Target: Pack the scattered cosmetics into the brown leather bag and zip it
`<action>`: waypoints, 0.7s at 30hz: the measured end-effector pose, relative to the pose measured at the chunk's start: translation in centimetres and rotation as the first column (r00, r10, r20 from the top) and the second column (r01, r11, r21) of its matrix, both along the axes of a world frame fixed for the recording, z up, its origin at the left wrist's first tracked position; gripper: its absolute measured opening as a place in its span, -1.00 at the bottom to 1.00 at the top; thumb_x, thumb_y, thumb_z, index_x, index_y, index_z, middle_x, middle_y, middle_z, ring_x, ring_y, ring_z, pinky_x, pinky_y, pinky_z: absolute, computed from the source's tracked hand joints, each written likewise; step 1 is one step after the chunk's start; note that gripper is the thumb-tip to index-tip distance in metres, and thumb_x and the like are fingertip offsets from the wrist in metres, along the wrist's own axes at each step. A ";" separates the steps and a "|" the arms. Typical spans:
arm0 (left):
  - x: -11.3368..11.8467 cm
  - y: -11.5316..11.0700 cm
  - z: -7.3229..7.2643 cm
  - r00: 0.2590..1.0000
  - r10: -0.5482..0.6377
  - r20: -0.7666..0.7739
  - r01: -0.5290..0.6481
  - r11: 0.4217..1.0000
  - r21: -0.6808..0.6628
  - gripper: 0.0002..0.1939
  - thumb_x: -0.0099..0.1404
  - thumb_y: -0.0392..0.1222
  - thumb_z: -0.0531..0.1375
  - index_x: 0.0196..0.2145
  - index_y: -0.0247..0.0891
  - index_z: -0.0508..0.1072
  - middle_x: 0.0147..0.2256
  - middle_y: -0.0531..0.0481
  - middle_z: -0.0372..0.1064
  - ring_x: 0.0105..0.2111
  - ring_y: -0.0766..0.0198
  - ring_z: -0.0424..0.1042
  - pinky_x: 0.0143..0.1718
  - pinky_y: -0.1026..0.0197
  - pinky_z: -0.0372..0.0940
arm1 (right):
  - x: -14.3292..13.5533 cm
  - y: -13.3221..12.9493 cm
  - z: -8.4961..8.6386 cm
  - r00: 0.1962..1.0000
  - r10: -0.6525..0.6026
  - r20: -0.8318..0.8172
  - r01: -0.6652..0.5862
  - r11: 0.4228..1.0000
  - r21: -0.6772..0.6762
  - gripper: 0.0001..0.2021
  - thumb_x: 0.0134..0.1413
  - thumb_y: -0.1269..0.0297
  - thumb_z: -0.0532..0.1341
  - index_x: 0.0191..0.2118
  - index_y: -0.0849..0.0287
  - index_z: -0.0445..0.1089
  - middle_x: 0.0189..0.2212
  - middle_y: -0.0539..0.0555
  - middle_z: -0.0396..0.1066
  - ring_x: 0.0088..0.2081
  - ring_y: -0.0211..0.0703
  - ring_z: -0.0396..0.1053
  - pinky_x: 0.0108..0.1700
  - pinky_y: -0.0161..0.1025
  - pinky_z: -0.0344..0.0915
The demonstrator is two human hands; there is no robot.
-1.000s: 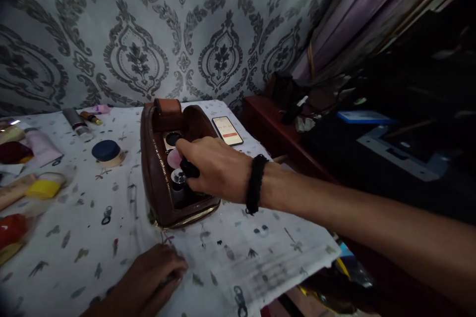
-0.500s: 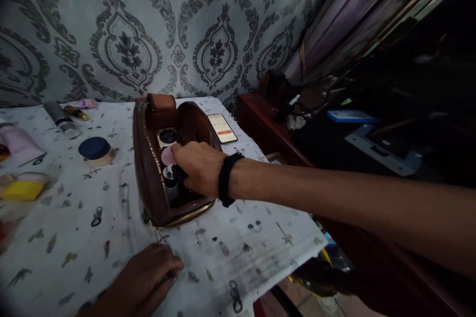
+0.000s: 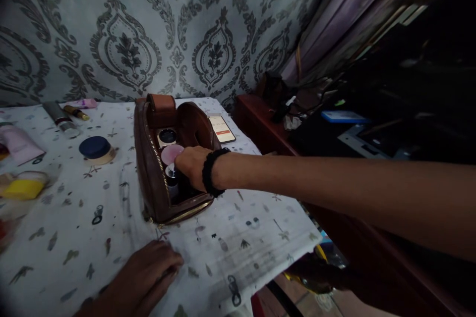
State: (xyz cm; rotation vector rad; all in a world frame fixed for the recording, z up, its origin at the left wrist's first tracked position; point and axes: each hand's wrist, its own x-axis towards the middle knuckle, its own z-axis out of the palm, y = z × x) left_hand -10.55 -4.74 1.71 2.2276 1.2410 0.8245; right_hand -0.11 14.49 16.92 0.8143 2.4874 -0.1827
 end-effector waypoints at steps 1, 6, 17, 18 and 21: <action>0.0 0.0 0.0 1.000 0.002 0.000 -0.002 1.000 0.002 -0.83 0.40 -0.33 -0.01 -0.20 -0.18 0.35 -0.33 0.03 0.49 -0.34 0.24 0.46 -0.28 0.23 0.34 | -0.1 0.0 0.0 1.000 0.006 0.017 -0.006 1.000 -0.003 -0.66 -0.03 0.52 0.31 -0.06 0.31 0.49 -0.10 0.28 0.53 -0.07 0.00 0.51 -0.16 -0.29 0.34; 0.1 -0.1 0.1 1.000 0.010 -0.010 -0.010 1.000 0.026 -0.80 0.43 -0.31 -0.04 -0.18 -0.19 0.36 -0.29 0.01 0.52 -0.30 0.23 0.48 -0.20 0.20 0.36 | -0.1 0.2 0.0 0.999 -0.027 0.037 0.026 1.000 0.015 -0.66 0.01 0.49 0.28 -0.03 0.33 0.50 -0.17 0.29 0.55 -0.08 0.07 0.52 -0.22 -0.27 0.34; 0.0 0.0 0.3 1.000 0.011 0.011 -0.011 1.000 0.016 -0.81 0.41 -0.32 -0.01 -0.18 -0.20 0.39 -0.29 -0.01 0.52 -0.28 0.23 0.48 -0.15 0.21 0.38 | -0.7 0.0 0.3 0.995 -0.043 0.095 0.041 0.999 0.022 -0.61 0.02 0.39 0.36 0.01 0.33 0.48 -0.16 0.27 0.55 -0.09 0.04 0.52 -0.26 -0.30 0.30; 0.0 0.0 0.3 1.000 0.009 0.019 -0.009 1.000 0.024 -0.82 0.41 -0.32 0.00 -0.18 -0.20 0.38 -0.29 -0.01 0.52 -0.28 0.24 0.48 -0.16 0.21 0.38 | -0.8 0.0 0.5 0.993 -0.040 0.111 0.038 0.999 0.016 -0.59 0.02 0.39 0.36 0.03 0.32 0.46 -0.15 0.26 0.55 -0.09 0.03 0.52 -0.27 -0.31 0.29; 0.1 0.0 0.3 1.000 0.003 0.030 -0.005 0.999 0.044 -0.83 0.41 -0.33 0.00 -0.19 -0.21 0.37 -0.29 0.00 0.52 -0.29 0.24 0.49 -0.15 0.21 0.37 | -1.2 0.0 1.1 0.990 -0.024 0.141 0.028 0.999 -0.025 -0.53 0.00 0.36 0.38 0.07 0.30 0.41 -0.12 0.22 0.53 -0.09 0.00 0.51 -0.30 -0.32 0.27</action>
